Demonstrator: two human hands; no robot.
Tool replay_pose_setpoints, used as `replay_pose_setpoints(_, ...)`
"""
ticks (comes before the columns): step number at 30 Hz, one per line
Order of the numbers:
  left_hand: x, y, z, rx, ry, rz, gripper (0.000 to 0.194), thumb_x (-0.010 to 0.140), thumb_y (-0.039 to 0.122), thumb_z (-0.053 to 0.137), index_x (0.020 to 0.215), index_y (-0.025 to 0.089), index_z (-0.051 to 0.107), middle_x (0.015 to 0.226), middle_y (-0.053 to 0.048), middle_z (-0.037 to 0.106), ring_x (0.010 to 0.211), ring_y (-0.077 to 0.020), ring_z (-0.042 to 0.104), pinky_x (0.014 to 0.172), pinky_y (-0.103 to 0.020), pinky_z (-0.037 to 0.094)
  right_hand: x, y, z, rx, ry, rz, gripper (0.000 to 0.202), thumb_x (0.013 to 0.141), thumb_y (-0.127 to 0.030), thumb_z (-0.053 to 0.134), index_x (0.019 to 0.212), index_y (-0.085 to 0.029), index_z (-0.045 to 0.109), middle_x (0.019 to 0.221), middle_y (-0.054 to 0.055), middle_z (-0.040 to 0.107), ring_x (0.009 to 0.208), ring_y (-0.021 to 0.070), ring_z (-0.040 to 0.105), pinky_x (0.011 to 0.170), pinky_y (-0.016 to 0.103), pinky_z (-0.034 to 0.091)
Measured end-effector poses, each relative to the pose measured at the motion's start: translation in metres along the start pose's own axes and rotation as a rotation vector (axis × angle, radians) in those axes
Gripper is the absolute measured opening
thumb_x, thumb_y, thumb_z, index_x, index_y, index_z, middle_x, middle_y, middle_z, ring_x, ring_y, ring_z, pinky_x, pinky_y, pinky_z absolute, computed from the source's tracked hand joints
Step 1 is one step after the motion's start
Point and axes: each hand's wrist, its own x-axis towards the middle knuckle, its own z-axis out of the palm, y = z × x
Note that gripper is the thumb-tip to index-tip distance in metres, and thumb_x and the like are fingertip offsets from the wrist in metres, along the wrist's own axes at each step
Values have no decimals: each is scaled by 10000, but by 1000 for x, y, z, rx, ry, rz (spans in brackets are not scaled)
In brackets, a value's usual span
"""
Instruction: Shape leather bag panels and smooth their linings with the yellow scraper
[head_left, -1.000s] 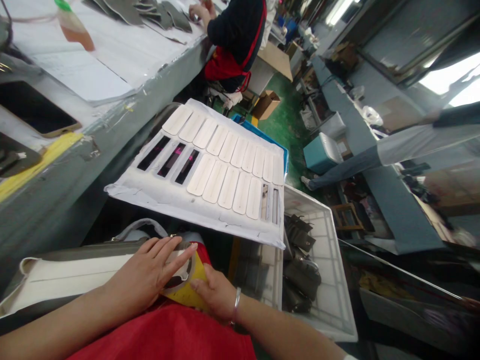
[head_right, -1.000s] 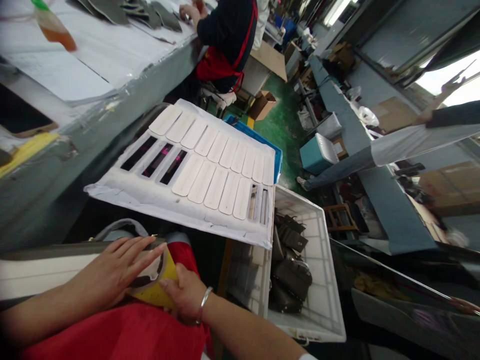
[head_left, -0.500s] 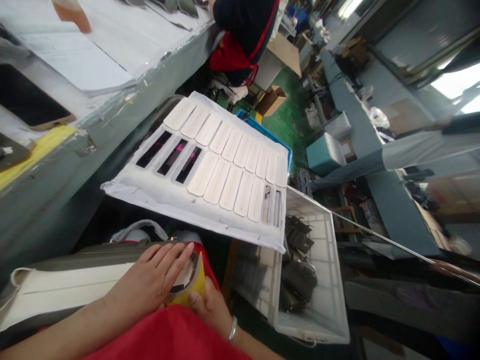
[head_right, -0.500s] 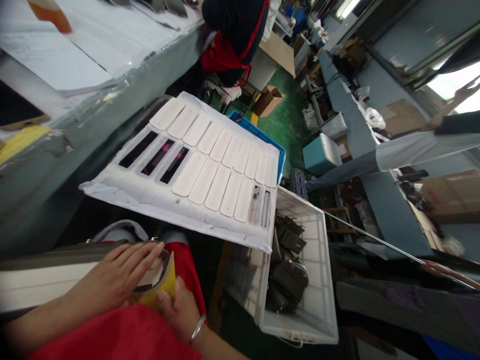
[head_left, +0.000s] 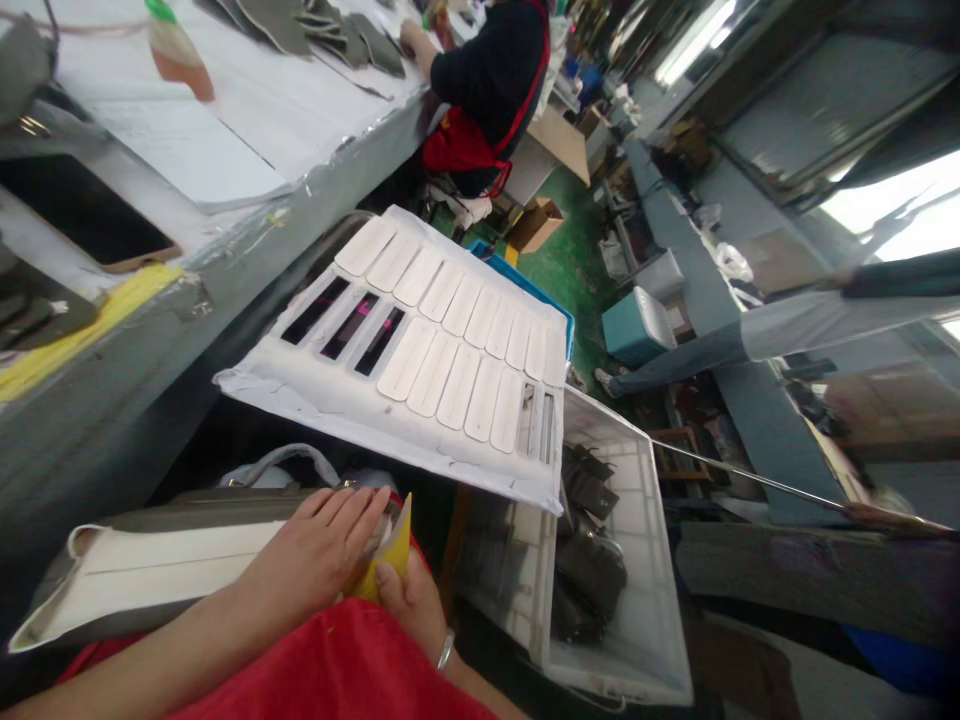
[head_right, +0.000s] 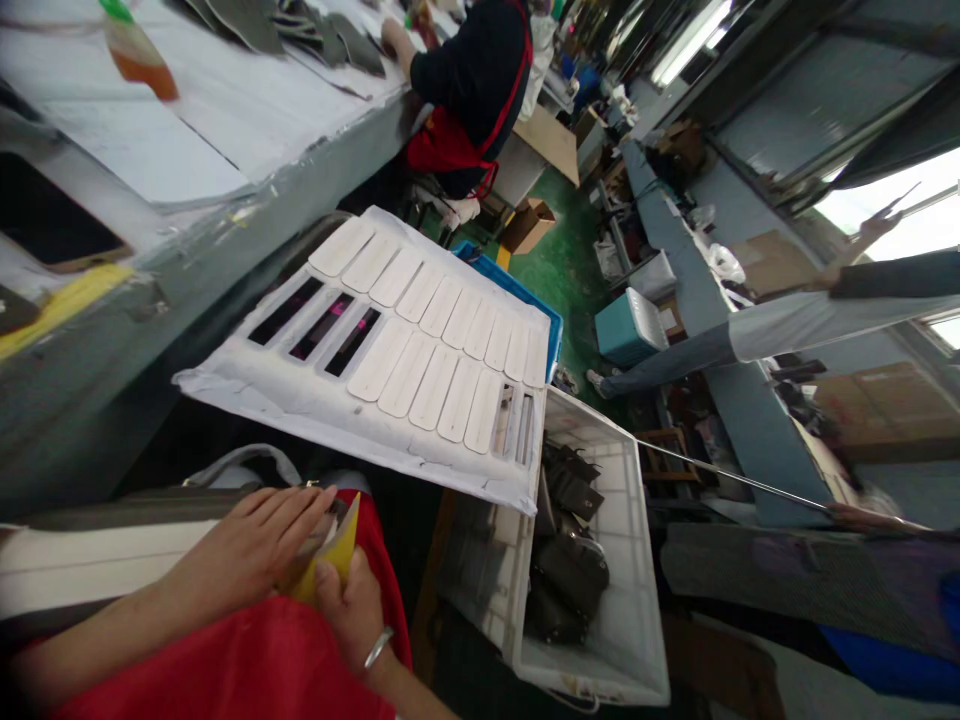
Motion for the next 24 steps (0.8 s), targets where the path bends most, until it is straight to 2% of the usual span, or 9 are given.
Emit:
replay_pose_setpoints(2,-1,2,-2,-34,-25,-1,669,702,93,418,1367,84,360,1281,-158,533,1129,-283,497,921,-432,360,-2,-3,4,18,99,-6,447,776,-587,437,901,-168,527,836,103,638,743,223,592,673,351,481)
replay_pose_setpoints(4,-3,5,-3,-70,-19,-5,735,667,141,471,1384,76,322,1307,-159,507,1150,-285,472,954,-435,331,-8,-8,3,106,112,17,418,759,-584,478,864,-181,512,804,81,642,682,206,601,612,329,485)
replay_pose_setpoints(8,-9,10,-6,-127,21,-25,706,718,294,543,1360,58,366,1318,-174,495,1174,-280,447,994,-416,288,-27,-16,-17,461,-97,197,433,755,-599,515,875,-185,479,539,-15,580,383,131,506,364,225,365)
replay_pose_setpoints(10,-11,10,-7,-141,19,-33,743,714,406,590,1345,66,394,1326,-181,487,1169,-291,452,994,-416,286,-36,-23,-29,667,-11,150,398,741,-537,591,849,-163,502,532,-26,564,384,90,479,385,198,360)
replay_pose_setpoints(12,-13,10,-8,-143,11,-40,799,680,458,635,1342,78,401,1329,-183,485,1163,-299,462,990,-413,290,-40,-33,-35,887,150,15,324,692,-394,693,842,-156,532,587,-42,552,458,62,480,507,207,441)
replay_pose_setpoints(15,-16,11,-8,-138,12,-39,834,653,476,668,1337,77,406,1321,-186,493,1160,-306,468,982,-408,298,-30,-50,-28,1084,319,-95,317,633,-268,724,874,-172,542,580,-77,498,490,62,465,602,255,492)
replay_pose_setpoints(18,-18,11,-9,-131,36,-31,824,652,479,674,1325,78,421,1313,-185,501,1149,-305,477,969,-405,310,-12,-60,-9,1065,418,-156,288,673,-348,681,829,-166,522,561,-77,484,434,65,447,483,233,452)
replay_pose_setpoints(21,-19,12,-9,-132,55,-17,797,659,470,676,1308,73,439,1299,-182,513,1147,-300,478,961,-404,316,-1,-62,8,980,423,-270,320,748,-448,606,856,-165,505,548,-86,460,401,53,402,470,230,444)
replay_pose_setpoints(24,-18,12,-10,-148,60,-8,785,655,466,679,1295,73,448,1283,-175,525,1141,-300,478,957,-406,321,3,-58,19,876,421,-295,386,784,-520,543,922,-162,499,513,-106,385,399,48,342,443,206,412)
